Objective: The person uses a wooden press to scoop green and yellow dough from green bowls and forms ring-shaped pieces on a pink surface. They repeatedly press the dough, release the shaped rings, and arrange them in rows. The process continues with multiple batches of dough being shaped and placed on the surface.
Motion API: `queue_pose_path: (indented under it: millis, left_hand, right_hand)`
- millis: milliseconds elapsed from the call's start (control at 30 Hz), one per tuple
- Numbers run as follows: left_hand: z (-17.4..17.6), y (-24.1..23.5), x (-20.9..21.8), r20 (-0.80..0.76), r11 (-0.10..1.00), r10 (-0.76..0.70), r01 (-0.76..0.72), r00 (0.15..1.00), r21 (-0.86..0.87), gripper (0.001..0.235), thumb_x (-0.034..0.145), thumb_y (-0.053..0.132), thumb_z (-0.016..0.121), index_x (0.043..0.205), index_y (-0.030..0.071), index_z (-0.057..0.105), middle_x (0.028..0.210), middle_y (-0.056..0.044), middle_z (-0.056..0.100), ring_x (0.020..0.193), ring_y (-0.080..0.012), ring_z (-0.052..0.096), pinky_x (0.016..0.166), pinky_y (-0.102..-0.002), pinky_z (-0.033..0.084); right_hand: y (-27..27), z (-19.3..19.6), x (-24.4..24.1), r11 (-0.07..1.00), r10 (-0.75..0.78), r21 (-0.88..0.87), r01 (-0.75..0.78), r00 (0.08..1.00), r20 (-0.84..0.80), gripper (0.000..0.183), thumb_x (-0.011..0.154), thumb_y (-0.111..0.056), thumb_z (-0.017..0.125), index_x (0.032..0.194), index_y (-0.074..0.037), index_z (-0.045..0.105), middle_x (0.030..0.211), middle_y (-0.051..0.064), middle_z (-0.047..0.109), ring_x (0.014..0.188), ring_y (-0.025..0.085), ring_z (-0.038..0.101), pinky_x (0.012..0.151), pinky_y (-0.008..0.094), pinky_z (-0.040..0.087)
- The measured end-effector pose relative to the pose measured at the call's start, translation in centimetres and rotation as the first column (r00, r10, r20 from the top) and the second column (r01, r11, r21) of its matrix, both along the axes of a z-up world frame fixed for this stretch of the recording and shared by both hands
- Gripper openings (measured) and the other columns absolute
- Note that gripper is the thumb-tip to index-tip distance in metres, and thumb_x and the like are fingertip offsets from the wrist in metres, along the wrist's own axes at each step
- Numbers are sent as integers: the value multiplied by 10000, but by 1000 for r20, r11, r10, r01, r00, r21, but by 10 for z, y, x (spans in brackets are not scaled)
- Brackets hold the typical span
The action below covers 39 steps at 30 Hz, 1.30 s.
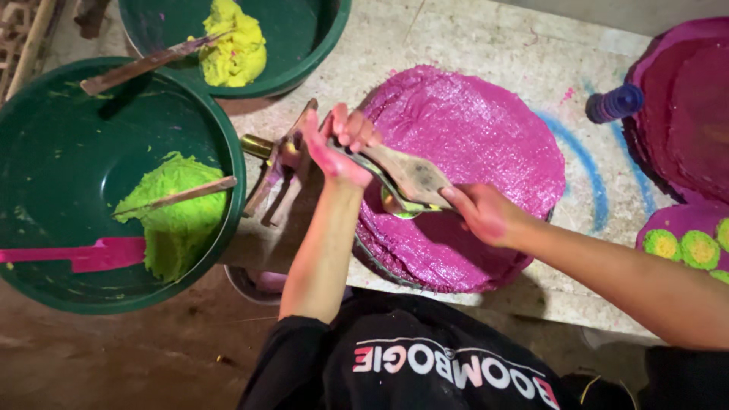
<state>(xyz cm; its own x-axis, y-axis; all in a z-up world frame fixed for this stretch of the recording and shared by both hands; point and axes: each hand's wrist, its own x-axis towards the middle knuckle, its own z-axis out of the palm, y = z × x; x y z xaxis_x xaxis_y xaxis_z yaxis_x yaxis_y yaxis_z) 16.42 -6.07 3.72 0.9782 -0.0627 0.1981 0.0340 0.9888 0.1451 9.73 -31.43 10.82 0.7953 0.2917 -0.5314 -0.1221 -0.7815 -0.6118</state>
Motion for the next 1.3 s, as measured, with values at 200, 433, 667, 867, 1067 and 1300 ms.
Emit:
queue_pose_path:
  millis: [200, 433, 667, 867, 1067, 1300]
  left_hand:
    - [-5, -21, -29, -214, 881, -74, 164, 974, 443, 741, 864, 713, 530, 1168, 59, 699, 1144, -124, 675, 1105, -257, 621, 950, -413, 496]
    - [-11, -17, -81, 319, -630, -226, -388, 920, 673, 1305, 592, 465, 908, 1593, 57, 177, 1420, -220, 485, 1367, -390, 357, 1114, -573, 227]
    - [-9, -19, -61, 409, -633, -207, -440, 889, 636, 1326, 576, 440, 957, 1584, 77, 175, 1398, -207, 509, 1340, -387, 388, 1099, -580, 213]
    - [35, -59, 3, 355, -634, -305, -466, 884, 617, 1399, 542, 556, 956, 1565, 72, 133, 1496, -273, 403, 1446, -444, 259, 1115, -635, 151]
    - [101, -94, -65, 298, 29, -644, -368, 704, 930, 1074, 585, 505, 898, 1371, 82, 301, 1258, -238, 495, 1212, -447, 399, 932, -580, 287]
    - [187, -39, -163, 265, -35, -836, -527, 481, 849, 549, 686, 362, 782, 1142, 135, 578, 888, -121, 711, 860, -389, 689, 720, -462, 534]
  right_hand:
    - [-90, -6, -6, 987, -105, 107, 116, 989, -103, 635, 980, -593, 392, 967, -71, 753, 640, 49, 575, 595, 170, 530, 565, 368, 452]
    - [-160, -45, -62, 687, -350, 648, 329, 931, -103, 914, 891, -865, 298, 1015, -15, 611, 731, 57, 582, 644, 169, 526, 595, 336, 418]
    - [-172, -68, -113, 289, -482, 830, 477, 821, -304, 943, 907, -875, 331, 1155, 4, 565, 762, 87, 518, 695, 207, 487, 634, 361, 391]
    - [-165, -53, -97, 515, -499, 773, 372, 863, -83, 716, 952, -709, 520, 970, 1, 612, 736, 73, 579, 640, 198, 533, 557, 362, 418]
    - [-128, 59, -90, 947, 120, 124, -298, 682, 721, 530, 812, -576, 709, 888, -53, 666, 699, 77, 624, 629, 275, 602, 572, 396, 484]
    - [-37, 190, -40, 297, 511, -461, -836, -269, 817, 561, 944, -624, 664, 890, -70, 596, 745, 81, 580, 659, 305, 598, 565, 411, 458]
